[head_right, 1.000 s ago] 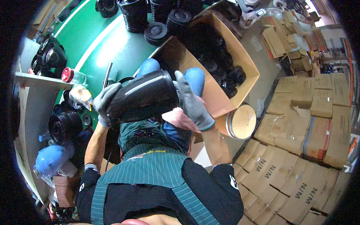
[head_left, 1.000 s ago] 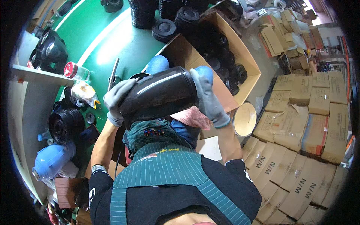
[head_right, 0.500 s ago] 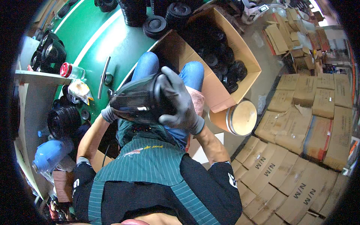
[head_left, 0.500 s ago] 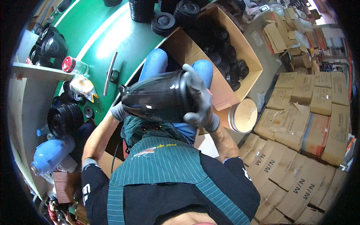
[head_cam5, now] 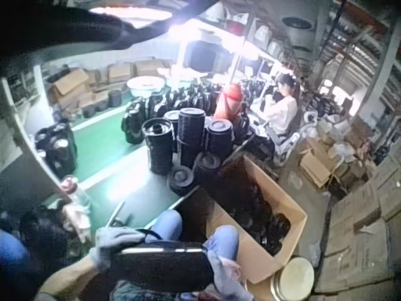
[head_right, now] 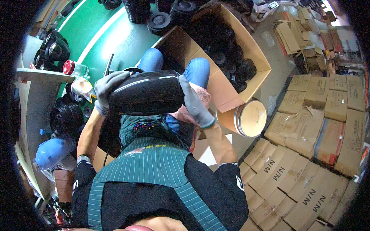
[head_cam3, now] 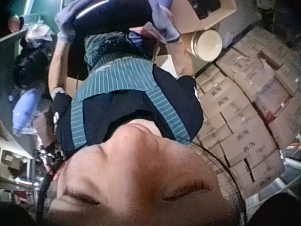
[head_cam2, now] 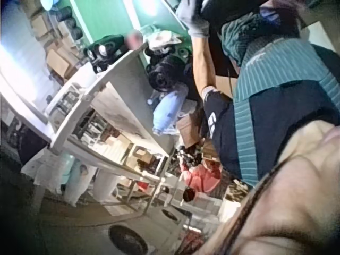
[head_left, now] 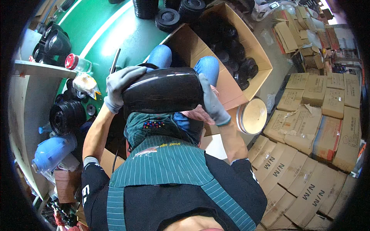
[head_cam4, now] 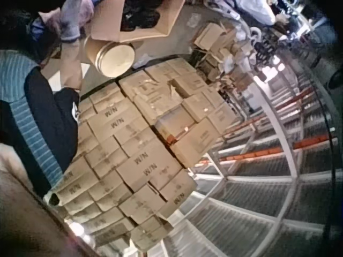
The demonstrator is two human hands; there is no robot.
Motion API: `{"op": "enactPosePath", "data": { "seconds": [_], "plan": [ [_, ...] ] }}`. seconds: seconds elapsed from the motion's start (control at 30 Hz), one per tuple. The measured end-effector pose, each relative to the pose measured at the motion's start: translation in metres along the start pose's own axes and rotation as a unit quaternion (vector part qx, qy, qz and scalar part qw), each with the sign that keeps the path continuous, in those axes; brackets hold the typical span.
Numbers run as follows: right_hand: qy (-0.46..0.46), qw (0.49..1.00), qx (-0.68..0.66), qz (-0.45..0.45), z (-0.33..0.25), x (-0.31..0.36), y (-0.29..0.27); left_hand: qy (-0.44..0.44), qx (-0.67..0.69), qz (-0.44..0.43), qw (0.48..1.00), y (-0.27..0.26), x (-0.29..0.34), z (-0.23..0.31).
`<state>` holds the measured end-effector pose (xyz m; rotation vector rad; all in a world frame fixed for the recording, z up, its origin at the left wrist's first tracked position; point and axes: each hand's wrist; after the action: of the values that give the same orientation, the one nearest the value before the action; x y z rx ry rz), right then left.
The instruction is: The person repeatedly picks up black kettle bodies and lids from a green workbench, wipes them with a cloth, and inserts a metal rod into the base. Finished units are placed into a cardboard box. The process is repeated for multiple kettles.
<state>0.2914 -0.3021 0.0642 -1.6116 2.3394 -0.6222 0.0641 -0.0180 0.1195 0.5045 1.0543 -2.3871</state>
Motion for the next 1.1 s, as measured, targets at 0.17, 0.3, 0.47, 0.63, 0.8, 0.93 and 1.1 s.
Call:
{"op": "enactPosePath", "data": {
  "seconds": [0.17,0.3,0.47,0.63,0.8,0.93,1.1],
  "plan": [
    [-0.099,0.994,0.0,0.052,-0.056,-0.009,-0.007,-0.273,0.232,0.003,0.934,0.02,0.034,-0.025],
    [-0.148,0.984,-0.046,0.09,-0.07,-0.014,0.004,-0.218,0.257,0.014,0.942,0.031,0.04,-0.02],
    [0.117,0.973,-0.2,-0.013,-0.077,-0.026,-0.002,0.096,-0.083,-0.029,0.992,-0.01,0.005,0.004],
    [-0.054,0.997,-0.057,0.006,-0.075,-0.016,-0.008,-0.194,0.181,0.03,0.964,0.008,0.033,-0.023],
    [-0.173,0.981,-0.06,0.071,-0.059,-0.01,0.018,-0.299,0.575,0.056,0.76,0.063,0.116,-0.085],
    [0.004,0.95,-0.298,0.093,-0.085,-0.021,0.025,-0.092,0.084,-0.005,0.992,-0.005,0.01,0.004],
    [-0.051,0.99,-0.085,0.1,-0.092,-0.022,0.008,-0.102,0.119,0.038,0.987,0.01,0.023,-0.002]
  ]
}}
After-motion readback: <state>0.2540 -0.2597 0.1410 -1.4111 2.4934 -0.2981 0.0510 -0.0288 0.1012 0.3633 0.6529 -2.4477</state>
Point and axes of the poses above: each hand's wrist, its own x-axis away from the middle knuckle, its own y-axis out of the palm, z = x × y, and after that the axes turned 7 degrees about x, right-handed
